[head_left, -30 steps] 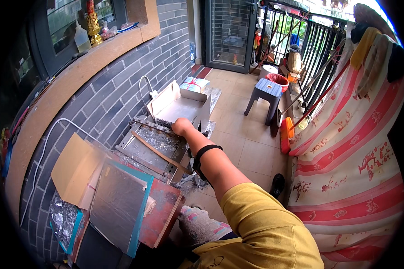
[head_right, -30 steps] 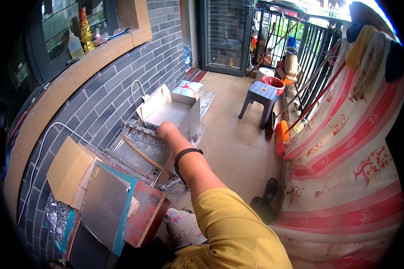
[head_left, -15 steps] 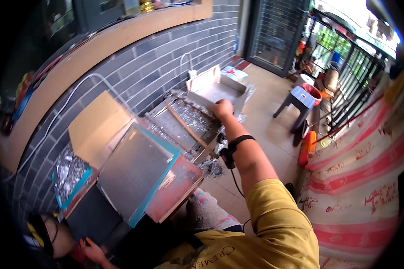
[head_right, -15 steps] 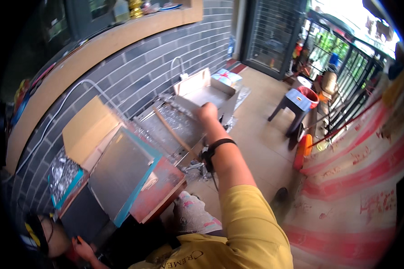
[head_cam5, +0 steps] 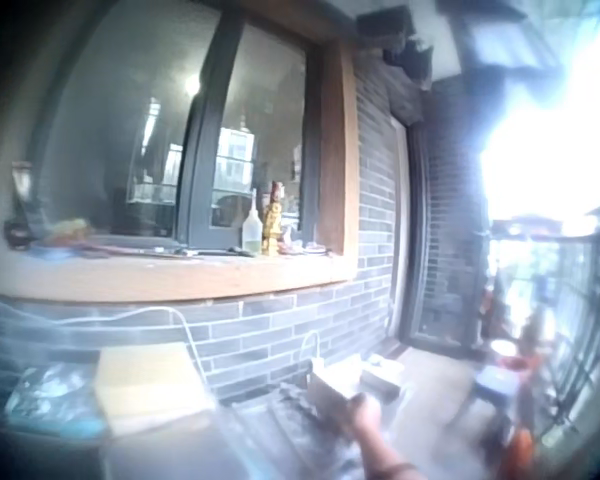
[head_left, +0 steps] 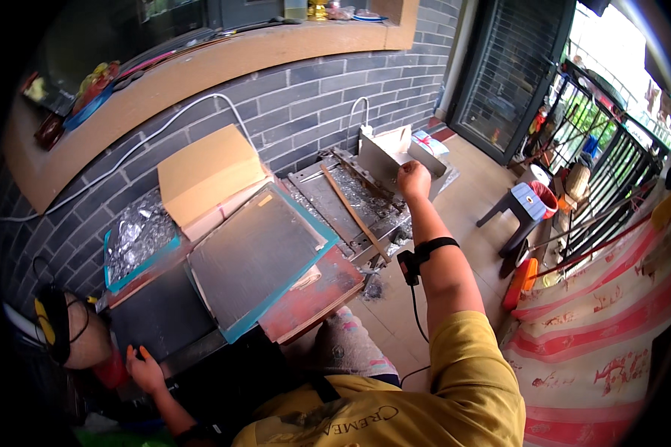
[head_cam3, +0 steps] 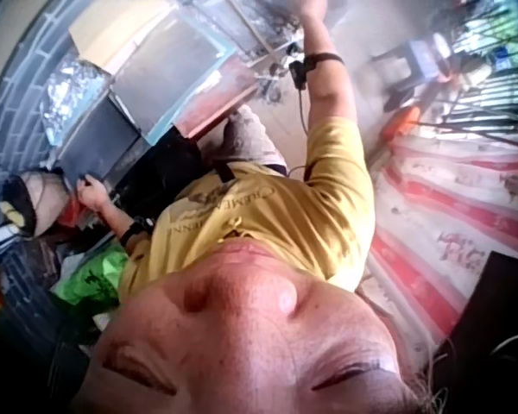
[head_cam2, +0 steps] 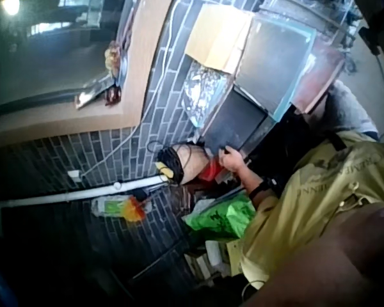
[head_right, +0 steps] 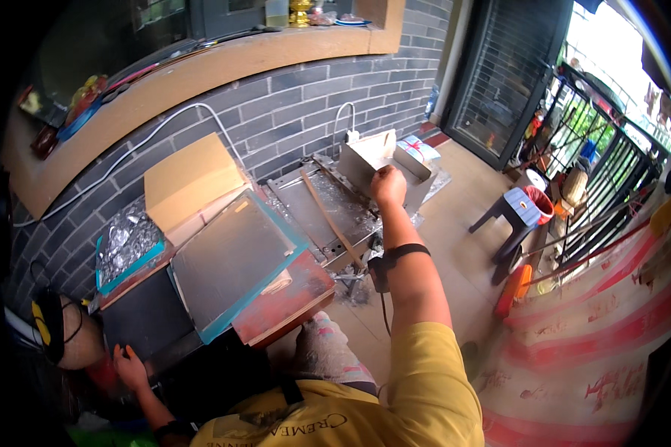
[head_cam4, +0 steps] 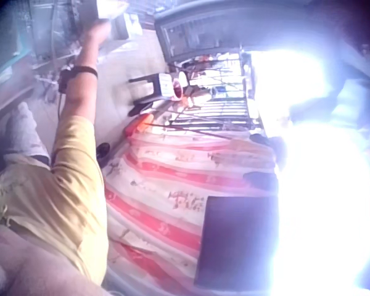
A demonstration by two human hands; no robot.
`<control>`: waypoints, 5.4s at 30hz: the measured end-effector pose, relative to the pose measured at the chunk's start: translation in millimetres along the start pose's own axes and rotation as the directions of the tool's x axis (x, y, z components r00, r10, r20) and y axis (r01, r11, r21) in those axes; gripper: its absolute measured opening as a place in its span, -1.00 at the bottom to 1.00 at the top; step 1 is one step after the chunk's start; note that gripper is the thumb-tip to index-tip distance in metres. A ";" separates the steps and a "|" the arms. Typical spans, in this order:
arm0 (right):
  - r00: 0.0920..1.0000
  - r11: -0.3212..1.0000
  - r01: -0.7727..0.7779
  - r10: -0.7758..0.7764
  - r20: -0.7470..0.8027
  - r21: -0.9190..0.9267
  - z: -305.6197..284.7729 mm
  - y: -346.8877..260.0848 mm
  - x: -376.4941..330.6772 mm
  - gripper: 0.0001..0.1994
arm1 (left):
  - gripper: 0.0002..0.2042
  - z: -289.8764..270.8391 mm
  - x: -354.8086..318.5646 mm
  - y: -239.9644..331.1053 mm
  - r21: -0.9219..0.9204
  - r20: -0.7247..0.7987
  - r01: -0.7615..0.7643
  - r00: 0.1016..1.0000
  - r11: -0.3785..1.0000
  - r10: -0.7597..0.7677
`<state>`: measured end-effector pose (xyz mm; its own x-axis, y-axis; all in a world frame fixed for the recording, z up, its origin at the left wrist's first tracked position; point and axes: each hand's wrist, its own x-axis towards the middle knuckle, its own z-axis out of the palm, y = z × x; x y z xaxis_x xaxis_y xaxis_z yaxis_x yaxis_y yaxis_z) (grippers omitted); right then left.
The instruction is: The person peels a sheet of aluminum foil from a flat board using a wooden stick to lift the edge and their fingers to pull it away. They then place the peeled foil into a blue tray and repeat the process with another sheet.
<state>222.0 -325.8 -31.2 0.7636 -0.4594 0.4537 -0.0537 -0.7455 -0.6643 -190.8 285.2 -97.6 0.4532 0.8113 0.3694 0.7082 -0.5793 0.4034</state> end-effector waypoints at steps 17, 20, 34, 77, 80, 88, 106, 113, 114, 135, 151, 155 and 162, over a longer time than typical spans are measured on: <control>0.953 0.946 0.303 -0.300 0.038 -0.117 -34.2 -88.2 -32.4 -0.84 | -0.69 18.7 22.3 17.7 -0.837 0.089 0.026 0.992 0.547 0.089; 0.909 0.904 0.417 -0.416 0.030 -0.096 -40.2 -103.8 -38.6 -0.85 | -0.68 0.8 17.9 66.5 -0.864 0.155 0.036 0.968 0.502 0.198; -0.010 0.159 0.793 -0.962 0.273 0.588 -180.6 -340.2 -186.1 -0.92 | -0.19 -179.1 18.4 230.1 -0.504 -0.448 -0.849 0.415 0.160 0.792; 0.532 0.791 0.025 -0.528 0.662 0.611 -141.9 -151.0 -212.3 -0.84 | -0.48 47.9 123.0 -30.3 -0.505 0.342 0.352 0.920 0.788 -0.192; 0.544 0.779 0.017 -0.533 0.648 0.627 -144.2 -152.4 -215.9 -0.84 | -0.48 49.9 120.8 -31.5 -0.490 0.315 0.333 0.929 0.805 -0.193; 0.574 0.781 0.012 -0.517 0.635 0.625 -144.8 -142.2 -214.6 -0.83 | -0.50 54.4 123.2 -38.9 -0.512 0.323 0.365 0.921 0.777 -0.219; 0.639 0.776 -0.032 -0.469 0.610 0.630 -139.5 -122.6 -211.6 -0.85 | -0.66 51.9 86.2 124.0 -0.259 0.178 -0.570 0.765 0.780 0.619; 0.637 0.778 -0.008 -0.481 0.603 0.629 -142.3 -127.1 -223.4 -0.88 | -0.74 79.2 91.9 150.1 -0.083 0.210 -0.668 0.714 0.740 0.668; 0.642 0.773 -0.011 -0.481 0.597 0.634 -142.1 -124.7 -224.2 -0.88 | -0.75 80.8 92.6 150.5 -0.059 0.192 -0.682 0.709 0.729 0.679; 0.612 0.676 -0.174 -0.496 0.616 0.716 -119.2 -150.5 -258.2 -0.84 | -0.90 1.8 20.7 214.8 -0.859 0.453 0.270 0.797 0.435 0.400; 0.496 0.525 -0.405 -0.561 0.662 0.749 -56.1 -191.5 -284.8 -0.96 | -0.87 -22.1 -78.6 230.4 -0.967 0.196 0.011 0.669 0.254 0.717; 0.504 0.511 -0.425 -0.553 0.664 0.748 -53.7 -189.3 -283.8 -0.98 | -0.85 -25.9 -80.6 235.1 -0.958 0.167 -0.059 0.678 0.280 0.715; 0.512 0.511 -0.424 -0.546 0.663 0.748 -54.9 -188.9 -284.4 -0.96 | -0.86 -20.1 -82.0 232.9 -0.925 0.102 -0.200 0.689 0.324 0.718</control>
<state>-20.3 -80.9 -2.2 0.8469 0.4922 0.2014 0.1301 0.1753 -0.9759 -73.9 82.2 -17.1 0.8758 0.1509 0.4585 -0.3620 -0.4230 0.8307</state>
